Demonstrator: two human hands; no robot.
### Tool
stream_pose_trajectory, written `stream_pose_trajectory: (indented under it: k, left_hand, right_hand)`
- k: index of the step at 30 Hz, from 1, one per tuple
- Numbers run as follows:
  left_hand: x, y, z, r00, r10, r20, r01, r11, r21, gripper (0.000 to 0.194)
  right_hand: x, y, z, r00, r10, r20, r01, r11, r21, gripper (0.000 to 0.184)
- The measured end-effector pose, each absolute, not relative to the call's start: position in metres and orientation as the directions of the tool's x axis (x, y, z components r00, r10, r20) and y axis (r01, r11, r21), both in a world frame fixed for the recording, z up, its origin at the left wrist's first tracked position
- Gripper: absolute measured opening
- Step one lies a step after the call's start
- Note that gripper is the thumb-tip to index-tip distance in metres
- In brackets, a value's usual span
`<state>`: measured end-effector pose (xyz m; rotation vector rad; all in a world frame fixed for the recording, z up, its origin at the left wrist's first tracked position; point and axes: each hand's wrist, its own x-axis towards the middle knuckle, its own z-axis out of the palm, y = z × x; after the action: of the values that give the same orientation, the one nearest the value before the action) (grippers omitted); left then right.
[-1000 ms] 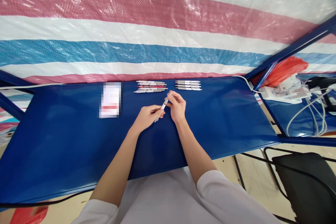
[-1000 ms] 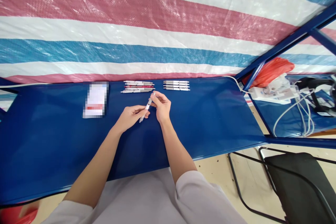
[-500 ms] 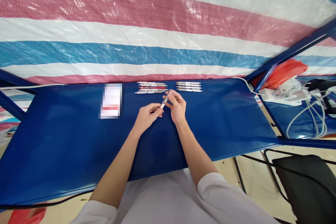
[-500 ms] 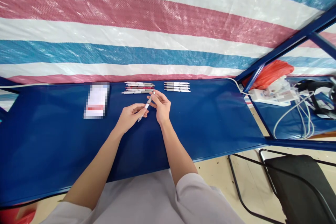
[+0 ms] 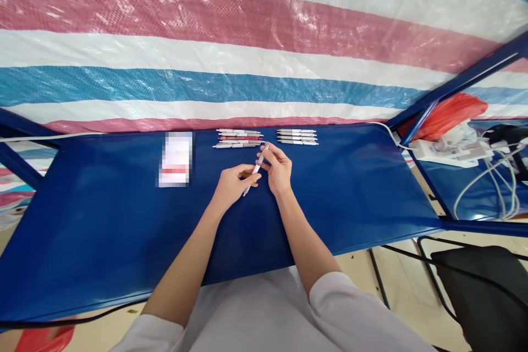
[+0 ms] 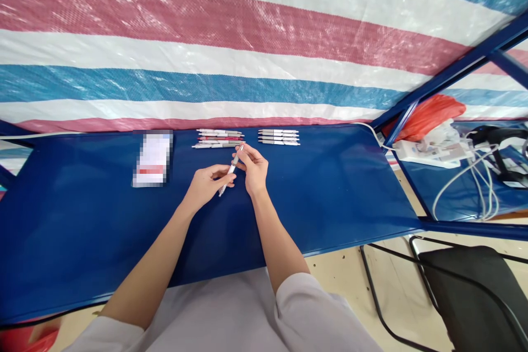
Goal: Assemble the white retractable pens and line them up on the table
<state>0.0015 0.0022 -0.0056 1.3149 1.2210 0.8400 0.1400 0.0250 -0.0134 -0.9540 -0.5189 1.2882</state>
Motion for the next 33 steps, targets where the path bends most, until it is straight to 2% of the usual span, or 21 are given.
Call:
stream_pose_trajectory:
  k: [7,13,24,28,33]
  left_hand:
    - [-0.005,0.001,0.006,0.385,0.88,-0.277,0.054,0.278,0.959,0.041]
    - [-0.008,-0.001,0.012,0.417,0.875,-0.246,-0.012,0.275,0.961,0.048]
    - [-0.017,-0.008,0.023,0.576,0.78,-0.245,-0.073,0.347,0.935,0.044]
    - [-0.014,-0.009,0.02,0.525,0.815,-0.245,-0.051,0.317,0.947,0.046]
    - [-0.004,-0.012,0.015,0.333,0.929,-0.159,0.073,0.143,0.987,0.043]
  right_hand:
    - [0.144,0.02,-0.001,0.18,0.97,-0.163,-0.567,-0.034,-0.823,0.026]
    - [0.145,0.016,0.008,0.142,0.984,-0.111,-0.558,-0.013,-0.83,0.024]
    - [0.147,0.01,0.014,0.081,0.993,-0.087,-0.536,-0.03,-0.844,0.023]
    - [0.147,0.009,0.013,0.078,0.994,-0.075,-0.55,-0.019,-0.835,0.025]
    - [0.148,0.009,0.014,0.115,0.992,-0.056,-0.551,0.017,-0.834,0.024]
